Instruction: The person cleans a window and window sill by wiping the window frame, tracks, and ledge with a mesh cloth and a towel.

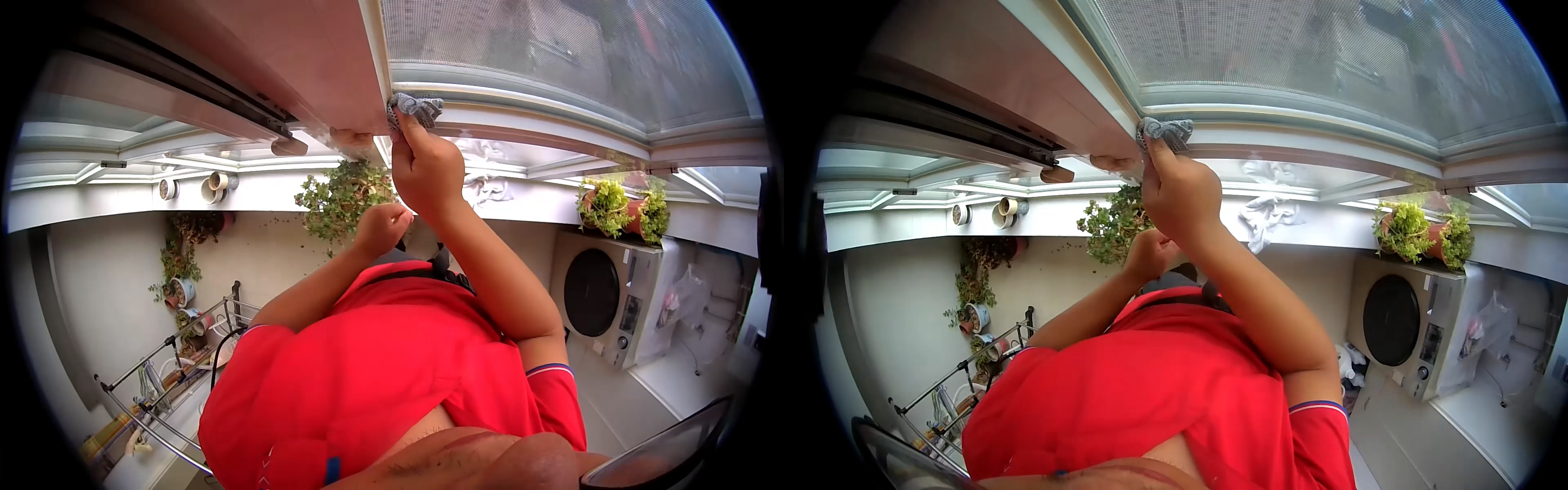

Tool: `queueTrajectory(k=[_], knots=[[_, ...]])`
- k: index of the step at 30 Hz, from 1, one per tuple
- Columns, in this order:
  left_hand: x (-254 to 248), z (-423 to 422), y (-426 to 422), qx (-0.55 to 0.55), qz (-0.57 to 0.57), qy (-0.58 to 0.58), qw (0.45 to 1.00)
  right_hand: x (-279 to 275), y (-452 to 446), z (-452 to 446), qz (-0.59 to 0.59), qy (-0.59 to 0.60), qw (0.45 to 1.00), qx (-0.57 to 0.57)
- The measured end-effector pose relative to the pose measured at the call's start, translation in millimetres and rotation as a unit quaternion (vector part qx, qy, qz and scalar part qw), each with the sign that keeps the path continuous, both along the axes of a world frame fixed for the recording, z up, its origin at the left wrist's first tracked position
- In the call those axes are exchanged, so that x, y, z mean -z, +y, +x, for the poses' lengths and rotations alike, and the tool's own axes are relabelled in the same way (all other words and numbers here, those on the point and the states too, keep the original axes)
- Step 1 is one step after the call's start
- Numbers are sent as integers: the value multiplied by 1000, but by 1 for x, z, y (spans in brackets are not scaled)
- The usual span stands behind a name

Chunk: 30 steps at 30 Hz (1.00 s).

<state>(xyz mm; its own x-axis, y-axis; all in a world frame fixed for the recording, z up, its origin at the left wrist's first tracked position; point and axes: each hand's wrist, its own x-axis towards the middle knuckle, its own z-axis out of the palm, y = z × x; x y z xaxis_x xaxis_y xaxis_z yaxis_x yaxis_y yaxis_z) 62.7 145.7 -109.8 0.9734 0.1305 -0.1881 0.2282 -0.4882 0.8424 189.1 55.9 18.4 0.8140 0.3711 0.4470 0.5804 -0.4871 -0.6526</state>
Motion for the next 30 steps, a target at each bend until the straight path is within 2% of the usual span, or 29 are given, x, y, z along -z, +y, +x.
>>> queueTrajectory(k=[2, 6, 9, 10, 13, 14, 17, 18, 24, 26, 29, 30], knots=[[-26, 11, 7, -15, -6, -66, 998, 3, 0, 2, 10, 11, 1000, 2], [-65, 30, 17, -41, -14, -115, 992, -4, -7, 4, -5, 20, 1000, -2], [-84, 46, 24, -100, -87, -94, 987, -2, -7, 5, 1, 16, 1000, -5], [-80, 51, 28, -99, -42, -137, 985, -1, -6, 7, 4, 14, 1000, -7], [-90, 63, 29, -175, -109, -148, 967, -1, -5, 12, 0, 15, 1000, -7], [-76, 66, 37, -177, -127, -171, 961, -4, -6, 12, -11, 19, 1000, -4], [-85, 76, 45, -208, -237, -175, 933, -12, -10, 10, -34, 25, 999, 5], [-96, 76, 43, -202, -205, -162, 944, -12, -11, 11, -31, 20, 999, 9], [-92, 79, 44, -208, -100, -148, 962, 1, -37, 20, -18, -21, 998, 56], [-92, 83, 41, -222, -110, -151, 957, 13, -49, 28, 32, -62, 995, 70], [-88, 86, 43, -239, -124, -148, 952, 14, -67, 32, 68, -41, 993, 85], [-89, 87, 43, -242, -124, -142, 952, 17, -74, 32, 112, -17, 991, 68]])
